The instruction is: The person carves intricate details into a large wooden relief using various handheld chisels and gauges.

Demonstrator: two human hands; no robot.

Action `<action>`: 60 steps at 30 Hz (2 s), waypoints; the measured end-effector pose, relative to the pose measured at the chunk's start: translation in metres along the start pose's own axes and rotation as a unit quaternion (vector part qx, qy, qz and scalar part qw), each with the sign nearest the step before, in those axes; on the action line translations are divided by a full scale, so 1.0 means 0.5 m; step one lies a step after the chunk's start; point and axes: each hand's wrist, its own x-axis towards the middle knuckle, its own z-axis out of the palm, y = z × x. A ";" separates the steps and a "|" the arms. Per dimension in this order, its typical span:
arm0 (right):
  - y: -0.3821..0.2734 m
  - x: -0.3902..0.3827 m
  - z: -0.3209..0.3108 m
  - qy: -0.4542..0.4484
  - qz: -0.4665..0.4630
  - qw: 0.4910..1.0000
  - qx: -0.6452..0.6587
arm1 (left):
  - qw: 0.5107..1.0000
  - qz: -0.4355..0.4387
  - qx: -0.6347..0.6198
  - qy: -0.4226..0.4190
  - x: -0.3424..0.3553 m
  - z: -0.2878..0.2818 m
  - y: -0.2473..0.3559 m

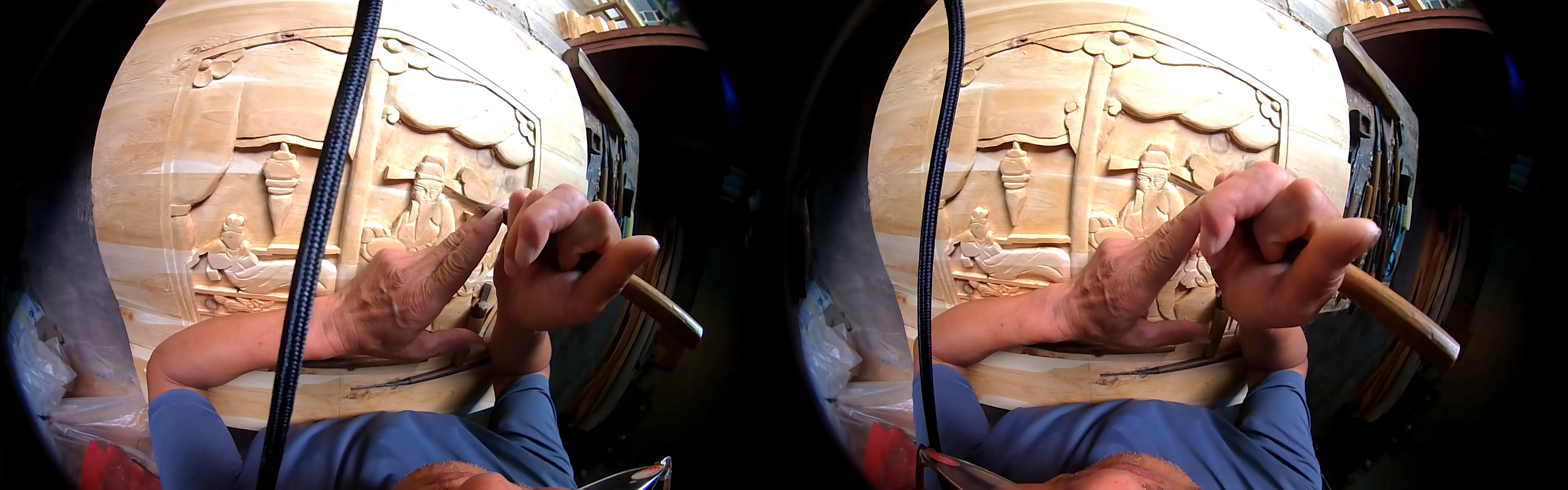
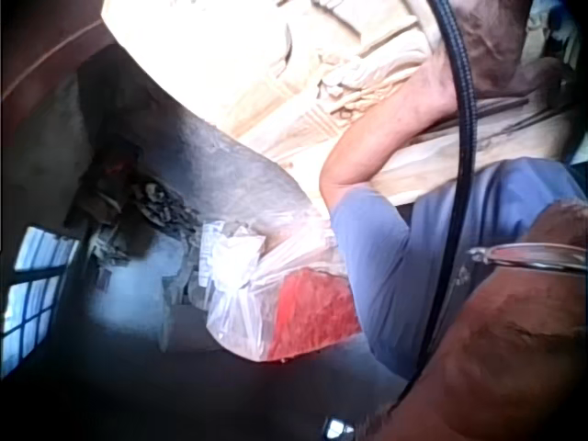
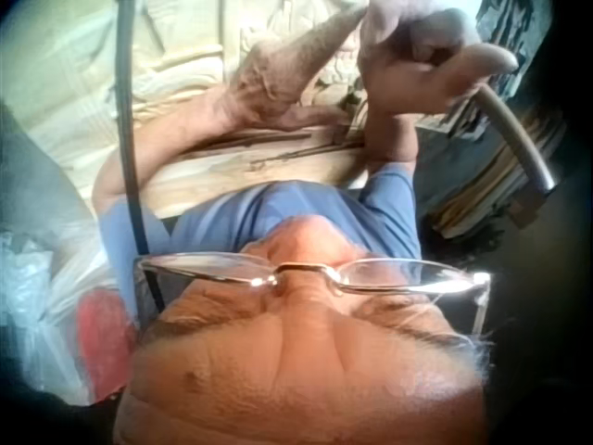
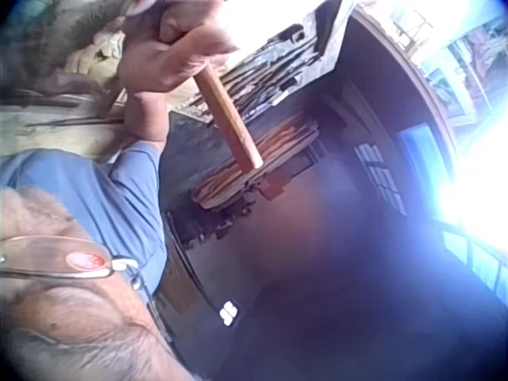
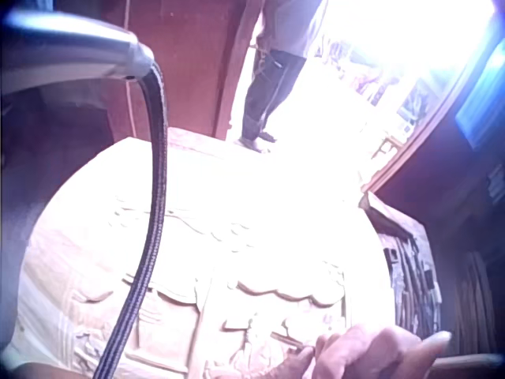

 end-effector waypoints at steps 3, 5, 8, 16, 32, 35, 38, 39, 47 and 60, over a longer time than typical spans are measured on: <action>-0.001 0.001 0.002 0.005 0.000 1.000 -0.013 | 1.000 0.011 -0.002 0.016 -0.001 0.005 -0.004; -0.003 0.001 0.002 0.009 0.002 1.000 -0.023 | 1.000 0.015 -0.003 0.023 -0.001 0.007 -0.006; -0.005 0.001 0.003 0.015 0.007 1.000 -0.027 | 1.000 0.014 -0.004 0.023 0.000 0.007 -0.005; -0.003 0.002 0.007 0.036 0.014 0.999 -0.030 | 1.000 -0.004 -0.004 0.017 -0.002 0.006 -0.003; -0.003 -0.008 0.001 0.015 0.001 1.000 -0.009 | 0.999 0.026 0.013 0.027 -0.006 0.001 -0.004; -0.002 -0.006 0.004 0.015 0.004 1.000 0.001 | 0.999 0.034 0.012 0.034 -0.006 0.004 -0.009; 0.001 -0.003 -0.004 0.005 0.001 1.000 0.008 | 0.999 0.029 0.014 0.034 -0.006 0.005 -0.008; 0.001 -0.002 -0.005 0.002 0.000 1.000 0.010 | 0.999 0.025 0.014 0.031 -0.005 0.005 -0.006; 0.004 -0.001 -0.002 0.008 -0.004 1.000 0.002 | 0.999 0.030 0.006 0.042 -0.004 0.007 -0.008; 0.004 0.023 0.053 0.021 0.049 0.978 -0.199 | 0.990 0.045 -0.010 0.134 -0.023 0.035 -0.020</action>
